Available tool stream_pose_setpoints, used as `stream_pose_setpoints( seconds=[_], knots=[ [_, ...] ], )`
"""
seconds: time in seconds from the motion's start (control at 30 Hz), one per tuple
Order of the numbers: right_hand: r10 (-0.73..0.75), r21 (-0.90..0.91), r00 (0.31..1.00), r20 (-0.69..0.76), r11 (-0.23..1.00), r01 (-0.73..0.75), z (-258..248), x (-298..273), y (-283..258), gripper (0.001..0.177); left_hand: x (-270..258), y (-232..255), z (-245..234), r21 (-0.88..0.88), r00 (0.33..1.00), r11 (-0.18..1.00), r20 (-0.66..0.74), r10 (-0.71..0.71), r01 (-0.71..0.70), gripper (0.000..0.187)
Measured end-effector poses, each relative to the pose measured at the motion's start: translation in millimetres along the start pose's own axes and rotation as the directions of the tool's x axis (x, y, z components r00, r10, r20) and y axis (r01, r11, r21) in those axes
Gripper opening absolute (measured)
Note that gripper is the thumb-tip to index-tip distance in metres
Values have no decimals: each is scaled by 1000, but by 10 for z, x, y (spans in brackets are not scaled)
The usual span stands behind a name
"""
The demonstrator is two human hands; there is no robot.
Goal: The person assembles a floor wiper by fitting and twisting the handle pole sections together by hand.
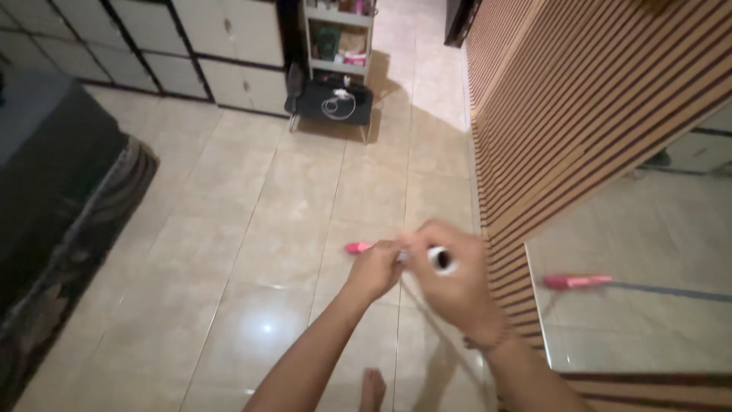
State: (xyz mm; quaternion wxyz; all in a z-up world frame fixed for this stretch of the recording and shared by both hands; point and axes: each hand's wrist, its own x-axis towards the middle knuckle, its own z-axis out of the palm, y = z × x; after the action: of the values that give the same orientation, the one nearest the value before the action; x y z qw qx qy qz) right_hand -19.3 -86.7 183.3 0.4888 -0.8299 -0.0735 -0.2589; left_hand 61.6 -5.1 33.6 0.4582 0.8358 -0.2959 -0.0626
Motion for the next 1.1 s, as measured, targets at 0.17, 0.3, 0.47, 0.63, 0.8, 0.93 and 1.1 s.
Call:
stream_pose_setpoints(
  seconds=[0.17,0.3,0.47,0.63,0.8,0.93,1.1],
  knots=[
    [56,406,998,-38,913,-36,-338,507,58,17,330,77,-129,149,976,968,-51,211,-201,15],
    [176,460,984,-7,875,-153,-170,760,389,26,458,-89,-83,193,995,976,-19,101,-96,11],
    [38,288,996,-82,958,-13,-229,901,749,30,858,-235,89,141,1000,990,5,8,-9,13],
    [-85,148,981,175,987,60,49,948,991,19,1178,-416,211,-121,975,989,-198,-104,81,12],
    [-103,173,994,34,980,96,-167,1188,665,19,1250,-111,-270,174,971,977,-184,152,-120,15],
    [-48,621,984,-173,770,147,-174,1620,424,22,1261,14,-762,287,957,944,-188,221,-162,14],
    [212,700,931,-298,711,62,494,2079,751,16,1264,-727,-1074,339,966,940,-250,60,30,11]
  ],
)
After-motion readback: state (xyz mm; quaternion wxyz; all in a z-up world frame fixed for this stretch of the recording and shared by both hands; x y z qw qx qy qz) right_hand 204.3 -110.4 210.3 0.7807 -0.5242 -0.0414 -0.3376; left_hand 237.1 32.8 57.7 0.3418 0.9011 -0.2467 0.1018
